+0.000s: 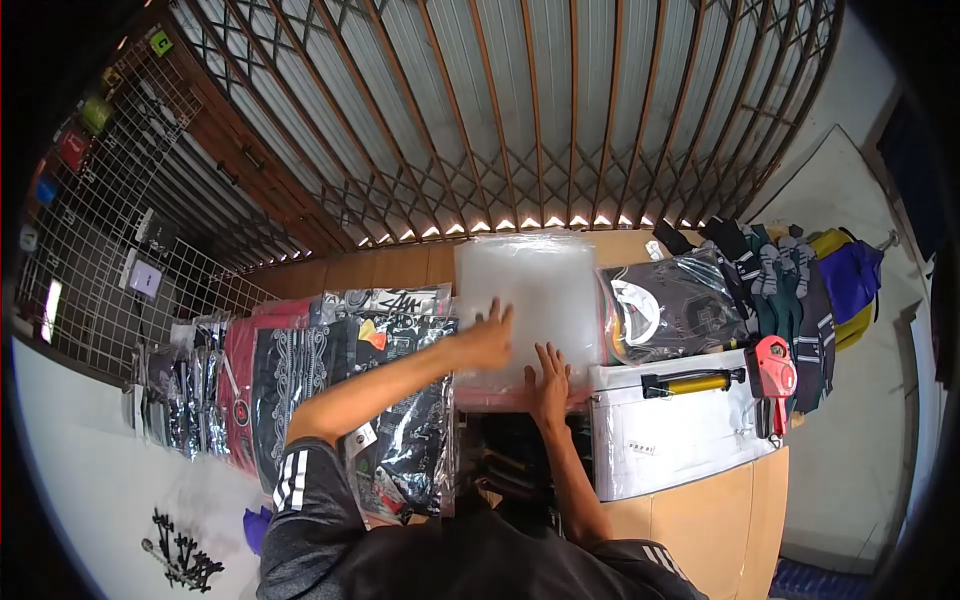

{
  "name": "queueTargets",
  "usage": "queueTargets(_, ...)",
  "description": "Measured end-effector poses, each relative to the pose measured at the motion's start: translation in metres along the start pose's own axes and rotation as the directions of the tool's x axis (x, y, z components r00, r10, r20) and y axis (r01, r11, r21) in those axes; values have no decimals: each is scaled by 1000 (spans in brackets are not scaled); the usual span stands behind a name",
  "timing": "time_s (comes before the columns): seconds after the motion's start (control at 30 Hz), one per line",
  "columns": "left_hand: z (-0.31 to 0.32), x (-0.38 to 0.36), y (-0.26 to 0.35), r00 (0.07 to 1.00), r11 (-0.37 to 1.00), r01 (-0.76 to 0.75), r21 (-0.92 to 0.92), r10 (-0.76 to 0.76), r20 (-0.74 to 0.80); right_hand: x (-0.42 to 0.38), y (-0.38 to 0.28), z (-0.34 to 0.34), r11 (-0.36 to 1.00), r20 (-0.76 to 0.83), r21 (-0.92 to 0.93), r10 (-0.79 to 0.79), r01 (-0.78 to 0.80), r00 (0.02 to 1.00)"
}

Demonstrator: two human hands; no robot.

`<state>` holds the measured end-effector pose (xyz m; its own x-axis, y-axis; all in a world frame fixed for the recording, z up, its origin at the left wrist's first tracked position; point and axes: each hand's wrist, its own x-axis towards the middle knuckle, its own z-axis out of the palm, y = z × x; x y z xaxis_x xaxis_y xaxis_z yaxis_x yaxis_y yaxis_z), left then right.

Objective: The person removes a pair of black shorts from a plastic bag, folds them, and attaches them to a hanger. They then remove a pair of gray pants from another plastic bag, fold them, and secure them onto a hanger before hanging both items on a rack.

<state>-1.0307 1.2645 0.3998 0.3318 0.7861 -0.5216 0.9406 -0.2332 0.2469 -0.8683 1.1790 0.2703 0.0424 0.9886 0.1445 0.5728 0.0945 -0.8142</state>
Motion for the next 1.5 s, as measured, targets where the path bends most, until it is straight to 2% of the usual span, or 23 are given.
queueTargets(0.07, 26, -21, 12, 994, 986, 14, 165, -32, 107, 0, 0, 0, 999, -18, 40, 1, -1, 1000)
queueTargets(0.17, 75, -36, 14, 989, 965, -103, 243, 72, 131, -4, -5, -8, 994, -90, 50, -95, 99, 991)
queueTargets(0.27, 103, -54, 28, 987, 980, -93, 173, 68, 145, -16, -14, -22, 992, -132, -61, -118, 111, 984)
queueTargets(0.3, 106, -56, 35, 987, 969, -32, 247, -8, 159, -16, -12, -20, 994, -134, 9, -110, 112, 985)
queueTargets(0.4, 167, -17, 11, 982, 957, 180, 228, -190, 20, -17, 4, -9, 980, -141, 171, -76, 100, 987)
queueTargets(0.47, 158, -18, 13, 971, 939, 228, 259, -239, 11, -14, 1, -6, 968, -135, 234, -56, 86, 989)
queueTargets(0.6, 158, -23, 24, 973, 942, 227, 247, -228, -24, -20, -15, -25, 984, -118, 8, -178, 180, 977)
queueTargets(0.67, 158, -28, 27, 981, 946, 146, 289, -175, 79, -29, -17, -33, 976, -119, -117, -196, 183, 973)
queueTargets(0.8, 169, -19, 29, 913, 847, 63, 528, -263, 313, -40, 2, -29, 985, -139, -148, -112, 91, 984)
queueTargets(0.87, 192, -6, 18, 917, 832, 118, 542, -300, 262, -44, 11, -25, 989, -143, -134, -84, 65, 986)
queueTargets(0.97, 244, 22, -5, 928, 835, 250, 490, -351, 124, -54, 3, -32, 984, -165, -161, -98, 71, 981)
queueTargets(1.0, 271, 38, -16, 943, 836, 329, 440, -314, -109, -56, 5, -32, 981, -165, -182, -104, 73, 981)
queueTargets(1.03, 298, 53, -27, 906, 852, 378, 363, -258, -336, -58, 10, -31, 976, -165, -203, -110, 75, 980)
queueTargets(1.07, 337, 70, -39, 714, 878, 408, 250, -136, -687, -58, 14, -31, 972, -166, -223, -115, 76, 979)
queueTargets(1.13, 358, 86, -50, 357, 883, 442, 160, -9, -934, -51, 16, -30, 993, -159, -115, 13, -32, 987)
queueTargets(1.17, 324, 75, -47, 751, 862, 438, 255, -195, -631, -49, 17, -31, 994, -150, -64, 81, -91, 985)
queueTargets(1.2, 285, 65, -38, 945, 893, 326, 310, -301, -127, -47, 18, -30, 992, -175, -113, 37, -58, 984)
queueTargets(1.23, 256, 54, -27, 935, 912, 277, 303, -328, 132, -47, 17, -30, 986, -197, -163, -5, -28, 980)
queueTargets(1.27, 242, 48, -22, 923, 911, 273, 310, -339, 181, -49, 19, -29, 977, -217, -214, -47, 0, 975)
queueTargets(1.37, 214, 27, -3, 916, 912, 250, 325, -332, 227, -68, 9, -27, 953, -188, -289, -146, 88, 971)
queueTargets(1.4, 198, 12, 7, 928, 919, 181, 350, -278, 249, -80, -2, -29, 934, -166, -339, -178, 114, 970)
queueTargets(1.47, 123, -58, 53, 942, 919, 41, 393, -166, 292, -115, -23, -35, 954, -151, -250, -205, 164, 967)
queueTargets(1.5, 126, -68, 55, 967, 934, 24, 357, -112, 228, -135, -29, -34, 969, -183, -213, -168, 128, 969)
